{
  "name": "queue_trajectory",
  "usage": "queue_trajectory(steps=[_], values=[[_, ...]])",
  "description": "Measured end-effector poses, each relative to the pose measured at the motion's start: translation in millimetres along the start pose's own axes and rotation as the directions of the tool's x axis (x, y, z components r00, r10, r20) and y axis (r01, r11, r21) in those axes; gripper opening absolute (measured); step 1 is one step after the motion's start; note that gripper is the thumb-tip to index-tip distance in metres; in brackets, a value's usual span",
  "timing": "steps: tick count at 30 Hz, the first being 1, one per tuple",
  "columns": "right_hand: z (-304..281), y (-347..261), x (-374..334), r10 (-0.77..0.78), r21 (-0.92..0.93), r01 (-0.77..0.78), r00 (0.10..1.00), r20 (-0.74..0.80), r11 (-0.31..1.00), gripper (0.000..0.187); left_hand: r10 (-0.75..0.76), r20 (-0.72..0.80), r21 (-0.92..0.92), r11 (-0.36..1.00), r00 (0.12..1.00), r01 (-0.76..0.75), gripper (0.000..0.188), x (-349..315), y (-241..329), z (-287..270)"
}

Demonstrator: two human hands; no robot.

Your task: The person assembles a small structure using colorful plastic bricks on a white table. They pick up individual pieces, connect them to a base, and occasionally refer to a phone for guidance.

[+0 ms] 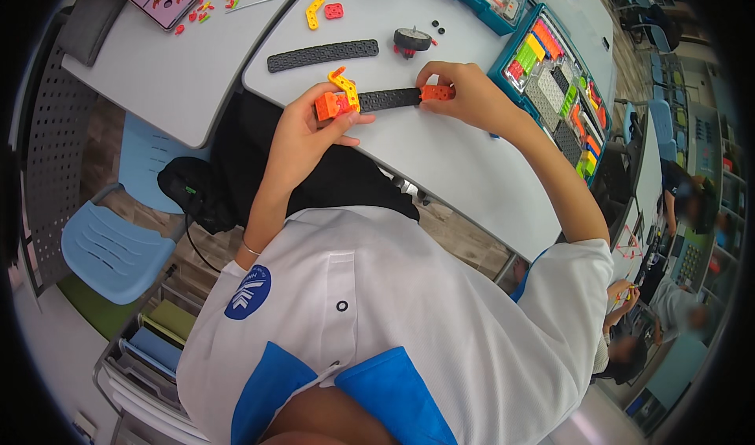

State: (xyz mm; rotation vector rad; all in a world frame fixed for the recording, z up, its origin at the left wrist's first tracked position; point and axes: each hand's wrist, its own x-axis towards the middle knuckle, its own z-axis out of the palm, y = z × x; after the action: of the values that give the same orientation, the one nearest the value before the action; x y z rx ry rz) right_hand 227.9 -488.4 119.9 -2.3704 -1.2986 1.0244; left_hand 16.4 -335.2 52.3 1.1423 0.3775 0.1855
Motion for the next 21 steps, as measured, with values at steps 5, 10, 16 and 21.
queue_trajectory(steps=[5, 10, 16, 21], values=[[5, 9, -2, 0.156, 0.026, -0.156, 0.988, -0.003, 0.987, 0.029, 0.012, -0.022, 0.028, 1.000, 1.000, -0.012, 0.033, -2, -2, 2], [5, 23, 0, 0.204, 0.152, -0.224, 0.969, 0.137, 0.963, 0.030, 0.022, -0.022, 0.041, 0.999, 1.000, -0.021, 0.032, -3, -5, 0], [2, 13, 4, 0.149, 0.039, -0.154, 0.982, 0.117, 0.987, 0.032, 0.004, -0.016, 0.053, 0.999, 1.000, -0.003, 0.031, -3, -4, 0], [3, 6, 2, 0.067, -0.111, -0.060, 0.996, 0.064, 0.992, 0.031, -0.001, -0.016, 0.035, 0.999, 1.000, 0.002, 0.030, -3, -6, 0]])
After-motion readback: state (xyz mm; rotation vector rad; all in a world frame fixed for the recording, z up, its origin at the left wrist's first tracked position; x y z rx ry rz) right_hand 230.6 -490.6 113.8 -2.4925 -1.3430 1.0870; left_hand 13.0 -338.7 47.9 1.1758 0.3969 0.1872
